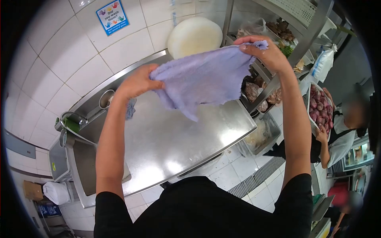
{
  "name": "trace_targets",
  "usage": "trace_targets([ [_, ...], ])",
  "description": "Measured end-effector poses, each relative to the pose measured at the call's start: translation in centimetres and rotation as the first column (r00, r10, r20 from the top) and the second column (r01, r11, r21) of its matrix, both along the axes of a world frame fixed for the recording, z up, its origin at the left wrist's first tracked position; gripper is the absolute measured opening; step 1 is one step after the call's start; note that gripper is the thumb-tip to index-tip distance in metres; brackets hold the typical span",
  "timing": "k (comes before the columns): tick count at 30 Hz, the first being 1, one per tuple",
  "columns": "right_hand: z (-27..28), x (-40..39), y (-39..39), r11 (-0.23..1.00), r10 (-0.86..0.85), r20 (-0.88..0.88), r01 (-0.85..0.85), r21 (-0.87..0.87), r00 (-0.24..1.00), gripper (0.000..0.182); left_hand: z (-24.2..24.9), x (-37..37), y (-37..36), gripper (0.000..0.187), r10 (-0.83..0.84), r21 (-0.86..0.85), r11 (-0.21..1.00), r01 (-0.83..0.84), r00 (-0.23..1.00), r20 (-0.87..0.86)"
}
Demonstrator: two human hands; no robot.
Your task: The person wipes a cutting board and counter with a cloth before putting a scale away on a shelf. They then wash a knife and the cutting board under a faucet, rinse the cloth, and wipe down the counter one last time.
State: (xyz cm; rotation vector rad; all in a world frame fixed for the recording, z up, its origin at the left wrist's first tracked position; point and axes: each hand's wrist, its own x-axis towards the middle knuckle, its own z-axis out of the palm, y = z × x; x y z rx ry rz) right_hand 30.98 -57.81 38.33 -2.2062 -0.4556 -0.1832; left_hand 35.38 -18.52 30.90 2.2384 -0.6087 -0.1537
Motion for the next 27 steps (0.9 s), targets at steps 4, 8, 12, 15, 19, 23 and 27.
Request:
trace_targets([
  [4, 0.3, 0.2, -3.9, 0.998, -0.016, -0.064, 0.020, 0.058, 0.998, 0.031, 3.4, -0.1, -1.0, 0.017, -0.026, -0.124, 0.992, 0.005, 0.986, -0.164],
  [8, -1.2, 0.5, -5.6, 0.900, -0.434, -0.022, 0.432, -0.055, 0.901, 0.026, 3.3, 1.0, -1.8, 0.012, 0.001, -0.187, 0.982, -0.035, 0.984, -0.179],
  [12, -2.5, 4.0, -7.8, 0.912, -0.364, -0.317, 0.268, -0.310, 0.876, 0.035, 0.8, 3.3, -3.6, 0.011, 0.054, -0.326, 0.934, -0.149, 0.957, -0.285],
  [15, -7.7, 7.0, -9.5, 0.921, -0.067, -0.426, 0.220, 0.321, 0.902, 0.024, -1.7, 5.5, -4.7, 0.014, 0.141, -0.386, 0.885, -0.261, 0.939, -0.313],
  [19, -12.5, 9.3, -11.6, 0.820, -0.088, -0.365, 0.275, 0.501, 0.927, 0.021, -3.8, 6.3, -5.8, 0.017, 0.211, -0.509, 0.798, -0.323, 0.941, -0.266],
  [23, -16.7, 6.3, -13.7, 0.777, -0.123, -0.251, 0.251, 0.578, 0.960, 0.021, -6.7, 1.4, -7.0, 0.019, 0.179, -0.396, 0.903, -0.167, 0.984, -0.007],
  [27, -26.2, -0.8, -17.7, 0.901, -0.188, -0.191, 0.247, 0.356, 0.963, 0.029, -19.2, -6.3, -8.6, 0.025, 0.068, -0.300, 0.950, -0.081, 0.996, -0.051],
])
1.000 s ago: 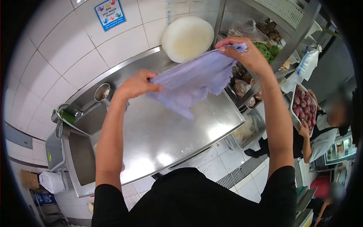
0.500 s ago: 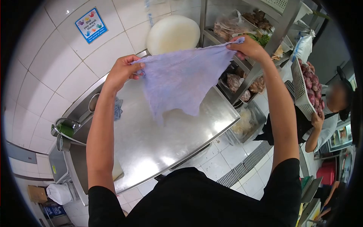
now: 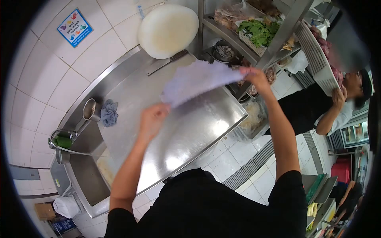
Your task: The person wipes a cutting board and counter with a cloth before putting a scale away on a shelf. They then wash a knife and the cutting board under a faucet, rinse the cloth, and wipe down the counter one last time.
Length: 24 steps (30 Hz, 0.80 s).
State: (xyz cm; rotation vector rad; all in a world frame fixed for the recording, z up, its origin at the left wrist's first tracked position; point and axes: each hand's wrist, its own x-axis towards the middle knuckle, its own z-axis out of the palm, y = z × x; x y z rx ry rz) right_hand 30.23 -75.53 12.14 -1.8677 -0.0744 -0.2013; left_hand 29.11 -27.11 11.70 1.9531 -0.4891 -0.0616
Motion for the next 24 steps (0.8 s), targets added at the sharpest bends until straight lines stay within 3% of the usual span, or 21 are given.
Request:
trace_targets([
  [1, -3.9, -1.7, -1.2, 0.999, 0.029, -0.017, -0.030, -0.046, 0.999, 0.033, -2.1, -2.2, -0.8, 0.027, -0.093, 0.136, 0.986, 0.092, 0.996, 0.004],
  [2, -6.8, -2.7, -1.3, 0.884, -0.038, -0.062, 0.005, -0.467, 0.997, 0.034, -3.7, -3.3, -0.7, 0.028, -0.182, 0.263, 0.948, 0.180, 0.983, -0.016],
  [3, -8.7, -4.4, -1.5, 0.599, -0.113, -0.070, 0.012, -0.801, 0.991, 0.035, -5.4, -4.3, -0.3, 0.027, -0.280, 0.415, 0.866, 0.280, 0.958, -0.062],
  [4, -9.1, -6.4, -1.0, 0.599, -0.121, -0.084, 0.005, -0.801, 0.989, 0.035, -6.6, -5.2, -0.3, 0.027, -0.372, 0.550, 0.746, 0.374, 0.920, -0.120],
  [6, -9.3, -8.9, 0.4, 0.559, -0.406, -0.045, 0.209, -0.802, 0.913, 0.033, -7.7, -6.0, -1.0, 0.027, -0.332, 0.541, 0.761, 0.358, 0.931, -0.149],
  [8, -9.6, -9.0, 2.0, 0.634, -0.387, -0.102, 0.184, -0.751, 0.917, 0.033, -8.5, -6.7, -2.0, 0.028, -0.286, 0.537, 0.771, 0.341, 0.940, -0.186],
  [10, -11.2, -8.8, 3.8, 0.769, -0.273, -0.107, 0.150, -0.622, 0.956, 0.028, -9.2, -6.5, -3.6, 0.041, -0.324, 0.509, 0.820, 0.261, 0.945, 0.037],
  [12, -11.9, -8.2, 6.5, 0.714, -0.188, 0.066, 0.182, -0.676, 0.980, 0.024, -10.4, -6.4, -5.7, 0.049, -0.336, 0.574, 0.788, 0.223, 0.936, 0.099],
  [13, -12.7, -8.2, 7.0, 0.714, -0.193, 0.061, 0.183, -0.676, 0.979, 0.024, -11.2, -6.6, -6.6, 0.056, -0.348, 0.630, 0.757, 0.171, 0.923, 0.167],
  [15, -14.7, -8.5, 7.5, 0.586, -0.074, 0.132, 0.150, -0.797, 0.989, 0.022, -12.8, -7.7, -7.8, 0.061, -0.380, 0.680, 0.706, 0.200, 0.916, 0.126],
  [16, -14.6, -9.5, 7.6, 0.586, -0.086, 0.129, 0.155, -0.796, 0.988, 0.023, -13.4, -8.5, -8.1, 0.066, -0.407, 0.726, 0.650, 0.222, 0.910, 0.086],
  [20, -15.0, -13.7, 6.6, 0.624, -0.183, 0.010, 0.124, -0.771, 0.983, 0.024, -12.5, -13.5, -8.0, 0.068, -0.543, 0.685, 0.614, 0.393, 0.840, 0.004],
  [24, -13.3, -14.9, 8.0, 0.491, -0.270, 0.178, 0.294, -0.820, 0.946, 0.025, -11.7, -14.0, -8.2, 0.060, -0.467, 0.558, 0.721, 0.411, 0.883, -0.048],
])
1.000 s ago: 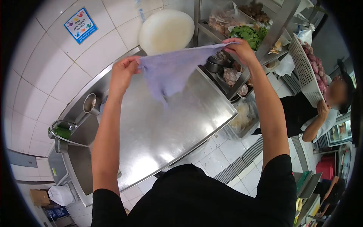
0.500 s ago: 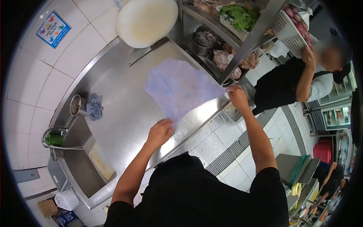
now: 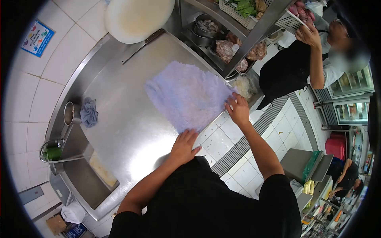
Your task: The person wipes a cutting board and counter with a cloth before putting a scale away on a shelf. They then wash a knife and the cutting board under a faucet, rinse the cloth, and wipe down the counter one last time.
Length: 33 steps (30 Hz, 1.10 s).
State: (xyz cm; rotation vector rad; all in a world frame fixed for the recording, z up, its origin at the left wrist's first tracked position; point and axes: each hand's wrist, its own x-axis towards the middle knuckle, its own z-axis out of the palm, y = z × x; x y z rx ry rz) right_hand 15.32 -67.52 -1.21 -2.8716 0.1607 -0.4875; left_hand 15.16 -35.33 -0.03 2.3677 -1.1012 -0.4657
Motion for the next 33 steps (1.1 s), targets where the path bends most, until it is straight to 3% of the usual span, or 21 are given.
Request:
trace_targets([
  [2, 0.5, 1.1, 1.3, 0.999, -0.028, 0.090, 0.031, -0.030, 0.996, 0.025, -0.9, 3.8, -0.2, 0.056, 0.066, -0.060, 0.996, -0.064, 0.997, 0.033],
  [5, 0.5, 3.3, 2.5, 0.995, -0.057, 0.155, 0.044, 0.086, 0.986, 0.026, -0.6, 11.8, -0.3, 0.048, 0.307, -0.138, 0.948, -0.285, 0.935, 0.178],
  [7, 0.6, 6.4, 3.5, 0.987, 0.013, 0.176, -0.041, 0.156, 0.984, 0.025, -0.2, 16.5, 0.2, 0.049, 0.371, -0.031, 0.922, -0.386, 0.857, 0.357],
  [11, 0.5, 13.3, 6.6, 0.967, 0.187, 0.252, -0.224, 0.125, 0.949, 0.023, 0.1, 18.9, 1.8, 0.054, 0.454, 0.022, 0.855, -0.519, 0.767, 0.453],
  [13, 0.3, 16.0, 7.9, 0.944, 0.273, 0.222, -0.305, 0.125, 0.936, 0.028, -1.4, 18.7, 3.3, 0.060, 0.504, -0.152, 0.860, -0.487, 0.766, 0.398],
  [14, -1.2, 17.1, 8.1, 0.939, 0.283, 0.226, -0.317, 0.131, 0.932, 0.028, -2.1, 18.6, 4.0, 0.060, 0.511, -0.147, 0.855, -0.498, 0.759, 0.404],
  [16, -3.3, 18.3, 8.7, 0.995, 0.066, -0.093, -0.073, -0.074, 0.993, 0.043, -3.1, 17.8, 5.3, 0.063, 0.413, 0.102, 0.853, -0.511, 0.783, 0.465],
  [17, -3.8, 18.3, 8.8, 0.994, 0.078, -0.099, -0.085, -0.070, 0.992, 0.043, -3.4, 17.5, 5.8, 0.063, 0.421, 0.109, 0.847, -0.520, 0.781, 0.461],
  [19, -3.6, 19.4, 8.8, 0.986, -0.144, -0.243, 0.120, -0.112, 0.959, 0.059, -3.7, 17.7, 6.5, 0.061, 0.452, 0.045, 0.849, -0.527, 0.768, 0.453],
  [21, -2.9, 19.0, 9.5, 0.989, -0.095, -0.108, 0.081, -0.122, 0.990, 0.065, -5.0, 17.4, 6.9, 0.061, 0.480, -0.010, 0.848, -0.530, 0.760, 0.438],
  [23, -7.1, 19.7, 8.3, 0.994, 0.012, -0.207, -0.035, -0.107, 0.978, 0.066, -4.7, 17.5, 8.2, 0.059, 0.488, -0.113, 0.868, -0.484, 0.787, 0.378],
  [25, -5.1, 19.9, 8.6, 0.999, 0.019, -0.292, -0.027, -0.025, 0.956, 0.064, -4.7, 16.0, 10.4, 0.045, 0.509, -0.197, 0.860, -0.470, 0.807, 0.300],
  [26, -5.9, 20.2, 7.8, 0.999, 0.031, -0.278, -0.038, -0.022, 0.960, 0.063, -3.9, 15.0, 11.9, 0.032, 0.525, -0.255, 0.848, -0.464, 0.800, 0.290],
  [27, -6.0, 20.3, 7.6, 0.999, 0.036, -0.224, -0.027, 0.040, 0.974, 0.058, -3.3, 13.8, 14.8, 0.032, 0.562, -0.244, 0.827, -0.507, 0.768, 0.308],
  [29, -6.0, 19.3, 8.1, 0.995, 0.005, -0.069, 0.002, 0.096, 0.998, 0.051, -2.5, 11.9, 19.5, 0.026, 0.670, -0.258, 0.724, -0.640, 0.741, 0.043],
  [30, -5.3, 18.6, 9.6, 0.986, 0.004, 0.013, -0.006, 0.164, 1.000, 0.044, -3.8, 11.4, 23.6, 0.016, 0.781, -0.319, 0.602, -0.732, 0.623, 0.045],
  [31, -4.7, 17.9, 10.9, 0.973, -0.006, 0.091, -0.015, 0.231, 0.996, 0.038, -2.7, 10.9, 28.1, 0.016, 0.903, -0.181, 0.362, -0.915, 0.392, -0.175],
  [32, -4.0, 17.2, 12.5, 0.933, 0.016, 0.071, -0.040, 0.357, 0.997, 0.032, -3.2, 10.9, 33.8, 0.019, 0.936, -0.193, 0.184, -0.964, 0.232, -0.266],
  [33, -3.3, 16.5, 14.3, 0.880, 0.037, 0.047, -0.055, 0.472, 0.998, 0.027, -6.6, 11.0, 41.9, 0.025, 0.976, -0.183, 0.040, -0.982, 0.078, -0.203],
])
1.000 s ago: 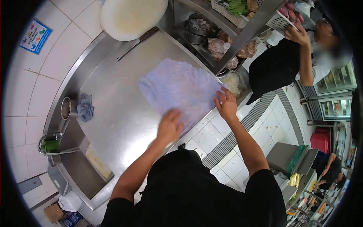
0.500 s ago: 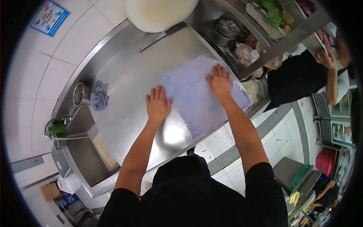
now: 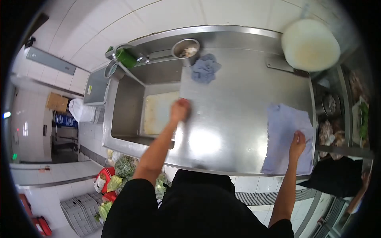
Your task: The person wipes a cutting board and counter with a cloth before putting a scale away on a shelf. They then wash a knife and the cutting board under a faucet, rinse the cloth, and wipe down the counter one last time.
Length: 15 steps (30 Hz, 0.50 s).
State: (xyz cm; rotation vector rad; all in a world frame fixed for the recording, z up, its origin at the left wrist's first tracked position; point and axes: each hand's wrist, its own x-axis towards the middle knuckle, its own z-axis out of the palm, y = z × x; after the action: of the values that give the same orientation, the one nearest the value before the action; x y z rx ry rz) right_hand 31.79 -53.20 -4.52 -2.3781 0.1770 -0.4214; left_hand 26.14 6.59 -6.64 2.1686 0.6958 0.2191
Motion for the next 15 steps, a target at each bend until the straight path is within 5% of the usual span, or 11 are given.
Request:
trace_targets([
  [1, 0.6, -0.7, 2.4, 1.000, 0.021, 0.002, -0.021, -0.006, 1.000, 0.027, -2.2, 0.0, 8.2, 0.027, 0.021, -0.063, 0.998, -0.010, 0.986, 0.167],
  [4, 3.0, -3.0, 12.5, 0.976, 0.097, -0.112, -0.073, 0.205, 0.989, 0.019, 5.4, 1.2, 21.5, 0.030, 0.249, -0.392, 0.906, -0.158, 0.949, 0.193],
  [6, 4.4, -4.4, 20.7, 0.908, 0.300, -0.164, -0.228, 0.352, 0.940, 0.017, 8.2, 3.6, 27.4, 0.025, 0.327, -0.624, 0.776, -0.091, 0.904, 0.275],
  [10, 6.4, -5.7, 39.4, 0.718, 0.596, -0.206, -0.400, 0.570, 0.776, 0.020, 7.9, 4.9, 33.7, 0.025, 0.242, -0.619, 0.781, -0.081, 0.954, 0.180],
  [13, 7.2, -4.5, 54.0, 0.631, 0.739, -0.321, -0.444, 0.636, 0.592, 0.026, -1.3, 2.4, 38.6, 0.029, 0.227, -0.695, 0.702, -0.155, 0.974, 0.012],
  [15, 5.4, -2.3, 62.5, 0.597, 0.779, -0.327, -0.475, 0.647, 0.535, 0.026, -10.3, -2.2, 40.4, 0.023, 0.214, -0.614, 0.752, -0.240, 0.970, -0.116],
])
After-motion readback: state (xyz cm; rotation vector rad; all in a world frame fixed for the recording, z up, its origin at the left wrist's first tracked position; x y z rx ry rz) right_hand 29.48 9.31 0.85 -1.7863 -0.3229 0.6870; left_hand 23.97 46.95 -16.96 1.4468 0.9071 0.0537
